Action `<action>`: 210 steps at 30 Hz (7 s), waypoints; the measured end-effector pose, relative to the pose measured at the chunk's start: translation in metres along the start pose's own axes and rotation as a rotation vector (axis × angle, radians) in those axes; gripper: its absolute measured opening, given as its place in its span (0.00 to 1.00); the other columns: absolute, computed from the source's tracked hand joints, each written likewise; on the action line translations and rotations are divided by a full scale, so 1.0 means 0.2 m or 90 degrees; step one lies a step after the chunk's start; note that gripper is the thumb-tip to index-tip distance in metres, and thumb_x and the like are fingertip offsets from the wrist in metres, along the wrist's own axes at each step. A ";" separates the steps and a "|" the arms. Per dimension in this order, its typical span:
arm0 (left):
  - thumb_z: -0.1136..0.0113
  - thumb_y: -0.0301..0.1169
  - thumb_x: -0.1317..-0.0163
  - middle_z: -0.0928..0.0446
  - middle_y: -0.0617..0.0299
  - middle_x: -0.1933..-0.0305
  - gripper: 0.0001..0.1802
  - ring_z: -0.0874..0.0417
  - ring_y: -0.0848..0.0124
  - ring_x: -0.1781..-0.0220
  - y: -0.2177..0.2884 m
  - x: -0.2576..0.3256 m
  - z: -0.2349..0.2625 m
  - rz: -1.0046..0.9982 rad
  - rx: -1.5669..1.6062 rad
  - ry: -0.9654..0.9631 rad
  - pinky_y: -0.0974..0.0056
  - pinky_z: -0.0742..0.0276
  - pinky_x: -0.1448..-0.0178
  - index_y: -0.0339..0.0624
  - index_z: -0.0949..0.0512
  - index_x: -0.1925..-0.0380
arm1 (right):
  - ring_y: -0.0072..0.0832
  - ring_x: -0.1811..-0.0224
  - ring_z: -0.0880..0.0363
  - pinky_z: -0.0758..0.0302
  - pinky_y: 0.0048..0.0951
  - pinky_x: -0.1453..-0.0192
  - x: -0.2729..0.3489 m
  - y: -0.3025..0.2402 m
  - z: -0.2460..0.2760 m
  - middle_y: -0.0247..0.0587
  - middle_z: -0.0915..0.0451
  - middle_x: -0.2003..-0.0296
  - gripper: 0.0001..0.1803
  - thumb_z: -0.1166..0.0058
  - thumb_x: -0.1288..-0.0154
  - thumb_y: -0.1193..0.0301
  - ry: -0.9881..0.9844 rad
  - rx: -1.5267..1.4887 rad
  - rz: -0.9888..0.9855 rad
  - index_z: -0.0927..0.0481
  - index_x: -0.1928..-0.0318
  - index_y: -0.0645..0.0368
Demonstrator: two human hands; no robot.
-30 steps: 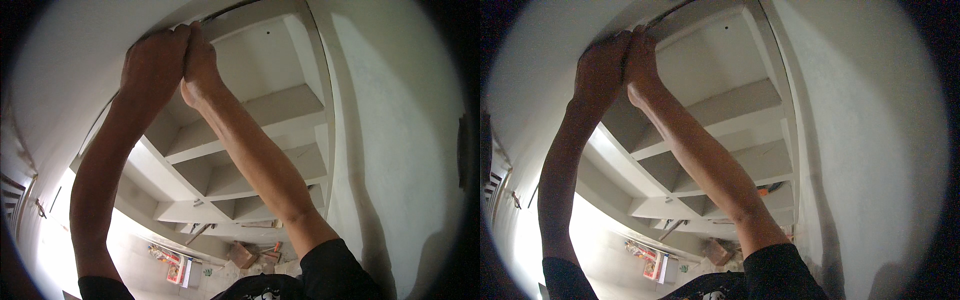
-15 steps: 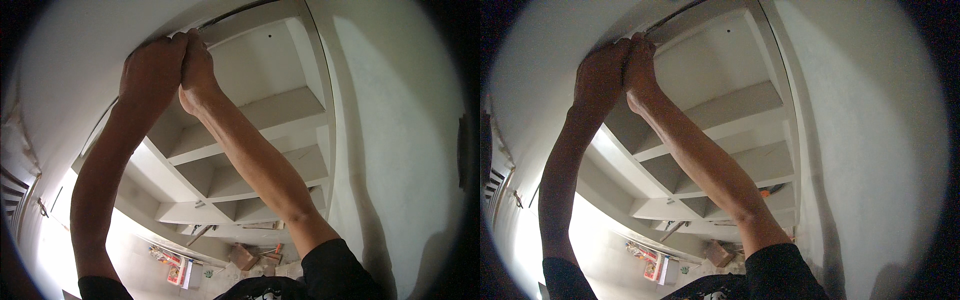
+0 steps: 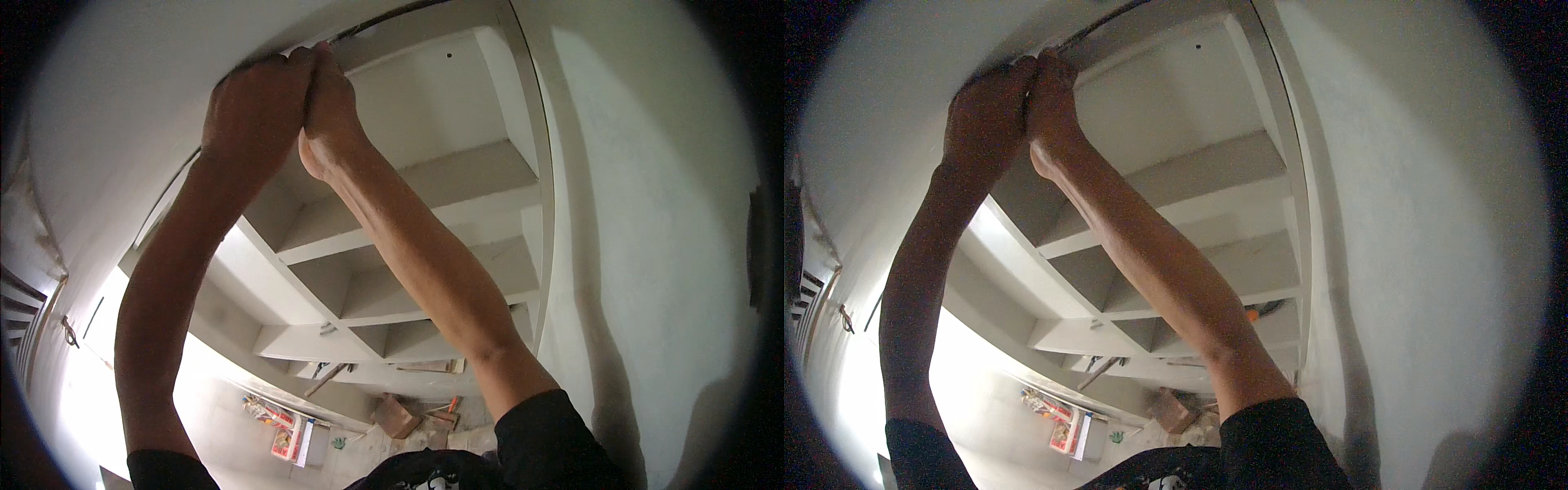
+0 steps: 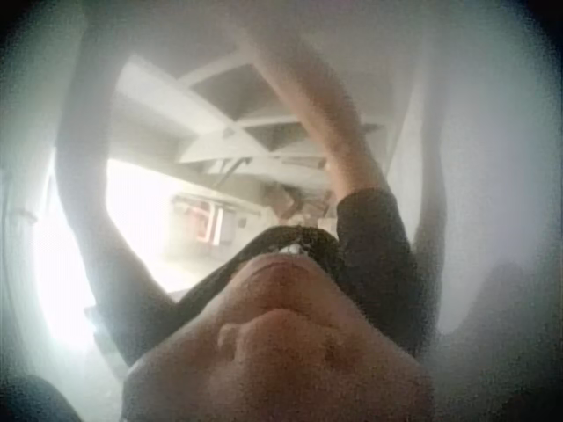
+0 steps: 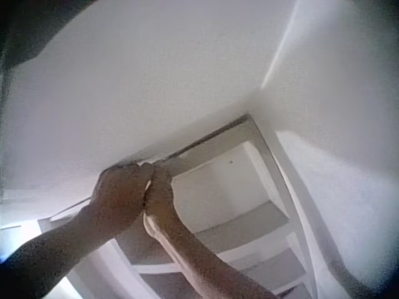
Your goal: The person assembles a white wall-mounted cabinet by securing it to the wall. They use a screwdriver to tighten screws along the top edge and a hammer to tap the trim into place. The person also uses a utility knife to trim excess material from the cabinet's edge.
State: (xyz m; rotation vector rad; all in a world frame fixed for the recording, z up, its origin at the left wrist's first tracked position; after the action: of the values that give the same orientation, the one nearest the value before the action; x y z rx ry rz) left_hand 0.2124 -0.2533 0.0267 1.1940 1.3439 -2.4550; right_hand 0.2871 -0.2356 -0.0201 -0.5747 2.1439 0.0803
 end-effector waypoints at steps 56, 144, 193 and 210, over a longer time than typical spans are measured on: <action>0.45 0.29 0.34 0.16 0.47 0.57 0.12 0.15 0.48 0.53 -0.07 0.06 0.02 0.025 -0.034 -0.066 0.46 0.19 0.46 0.43 0.21 0.52 | 0.29 0.32 0.35 0.47 0.39 0.22 0.01 0.10 -0.04 0.40 0.26 0.41 0.26 0.67 0.19 0.54 0.047 0.055 -0.005 0.31 0.36 0.60; 0.39 0.29 0.34 0.15 0.55 0.63 0.08 0.11 0.57 0.64 -0.40 0.40 -0.18 0.060 0.094 0.131 0.54 0.14 0.62 0.43 0.19 0.56 | 0.35 0.37 0.28 0.35 0.42 0.35 0.10 0.36 0.03 0.46 0.24 0.41 0.38 0.65 0.24 0.39 -0.059 0.451 0.052 0.30 0.35 0.60; 0.40 0.28 0.35 0.16 0.48 0.65 0.09 0.12 0.52 0.60 -0.22 0.17 -0.11 0.035 -0.042 0.011 0.49 0.14 0.55 0.40 0.20 0.56 | 0.30 0.49 0.34 0.36 0.38 0.36 0.00 0.29 -0.02 0.44 0.30 0.54 0.19 0.69 0.18 0.56 -0.026 0.139 0.004 0.33 0.52 0.59; 0.37 0.26 0.38 0.15 0.48 0.66 0.09 0.11 0.54 0.62 -0.21 0.15 -0.10 0.001 -0.020 0.037 0.52 0.13 0.54 0.38 0.20 0.58 | 0.31 0.51 0.33 0.36 0.37 0.37 -0.06 0.33 0.05 0.44 0.31 0.54 0.25 0.73 0.17 0.51 0.005 0.227 0.076 0.33 0.48 0.61</action>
State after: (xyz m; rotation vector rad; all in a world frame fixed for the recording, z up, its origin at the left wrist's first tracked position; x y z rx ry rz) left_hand 0.1850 -0.2046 0.0288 1.2668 1.3913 -2.4068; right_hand 0.2716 -0.1711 -0.0267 -0.2398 2.1325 -0.2352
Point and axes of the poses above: each hand's wrist, its own x-axis away from the middle knuckle, its own z-axis out of the back of the hand, y = z × x, the point moved 5 cm from there along -x, towards the middle knuckle
